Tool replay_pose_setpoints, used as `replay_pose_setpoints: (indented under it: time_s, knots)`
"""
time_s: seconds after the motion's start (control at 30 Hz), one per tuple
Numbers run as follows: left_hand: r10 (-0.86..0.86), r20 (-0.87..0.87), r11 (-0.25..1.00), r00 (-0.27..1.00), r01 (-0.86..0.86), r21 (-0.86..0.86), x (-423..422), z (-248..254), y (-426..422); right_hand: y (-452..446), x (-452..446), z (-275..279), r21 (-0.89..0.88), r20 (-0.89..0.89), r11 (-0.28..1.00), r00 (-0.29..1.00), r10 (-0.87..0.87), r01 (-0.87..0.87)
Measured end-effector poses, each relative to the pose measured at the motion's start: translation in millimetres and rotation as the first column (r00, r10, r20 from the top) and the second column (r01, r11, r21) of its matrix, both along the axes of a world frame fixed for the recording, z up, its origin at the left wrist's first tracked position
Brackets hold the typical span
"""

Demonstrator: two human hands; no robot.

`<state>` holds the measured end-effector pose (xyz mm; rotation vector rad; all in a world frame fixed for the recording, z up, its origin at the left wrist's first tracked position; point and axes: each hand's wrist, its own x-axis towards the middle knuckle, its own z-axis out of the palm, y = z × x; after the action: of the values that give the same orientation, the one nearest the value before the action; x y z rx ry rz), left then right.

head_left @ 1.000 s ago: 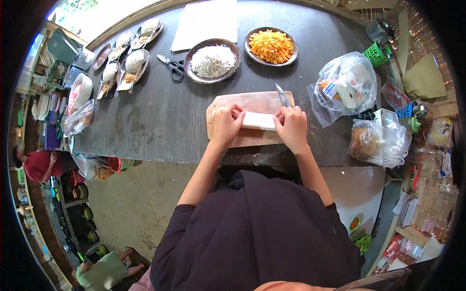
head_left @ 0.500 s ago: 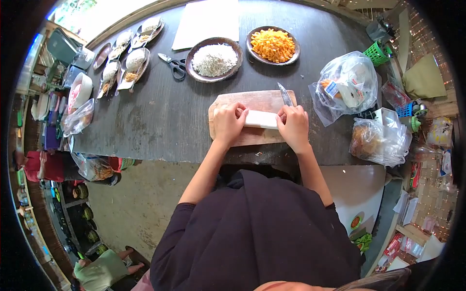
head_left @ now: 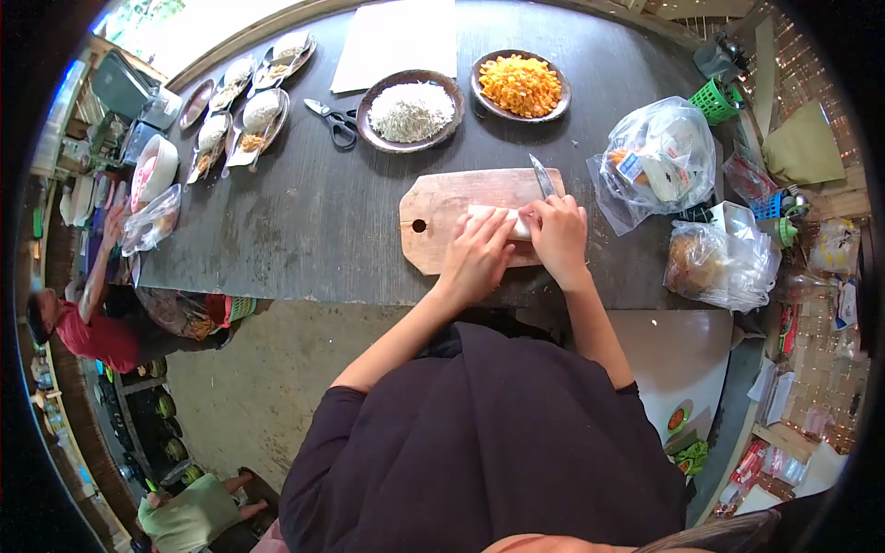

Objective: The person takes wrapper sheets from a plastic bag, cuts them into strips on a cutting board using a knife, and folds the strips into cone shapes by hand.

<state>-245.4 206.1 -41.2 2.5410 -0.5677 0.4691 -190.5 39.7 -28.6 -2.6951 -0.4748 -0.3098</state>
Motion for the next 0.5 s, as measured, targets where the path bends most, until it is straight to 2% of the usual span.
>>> replay_pose_setpoints:
  time_s: [0.07, 0.17, 0.23, 0.27, 0.3, 0.37, 0.5]
  knots:
    - [0.021, -0.102, 0.999, 0.995, -0.017, 0.043, -3, -7, -4, -1, -4, 0, -0.009, 0.027, 1.0, 1.0, -0.016, 0.016]
    - [-0.001, -0.114, 0.998, 0.994, 0.008, 0.063, -5, -11, -2, 1, -17, 5, -0.037, -0.053, 0.999, 0.998, -0.014, 0.012]
    - [-0.01, -0.108, 0.999, 0.994, 0.014, 0.032, -7, -18, -2, 5, -26, 2, -0.101, 0.154, 0.995, 0.988, 0.015, 0.0]
    - [-0.02, -0.102, 1.0, 0.995, 0.021, 0.003, -7, -21, -1, 7, -32, 0, -0.168, 0.048, 0.984, 0.996, 0.072, -0.063]
    - [-0.02, -0.102, 1.0, 0.995, 0.021, 0.004, -7, -24, 0, 8, -39, -6, -0.167, 0.048, 0.984, 0.996, 0.072, -0.063]
    - [-0.031, -0.138, 0.999, 0.99, 0.034, 0.024, -5, -27, 3, 10, -52, -24, -0.018, -0.007, 0.979, 0.979, 0.205, -0.205]
    - [-0.056, -0.137, 0.998, 0.989, 0.059, 0.012, -7, -23, 7, 8, -59, -27, -0.088, -0.025, 0.981, 0.985, 0.17, -0.171]
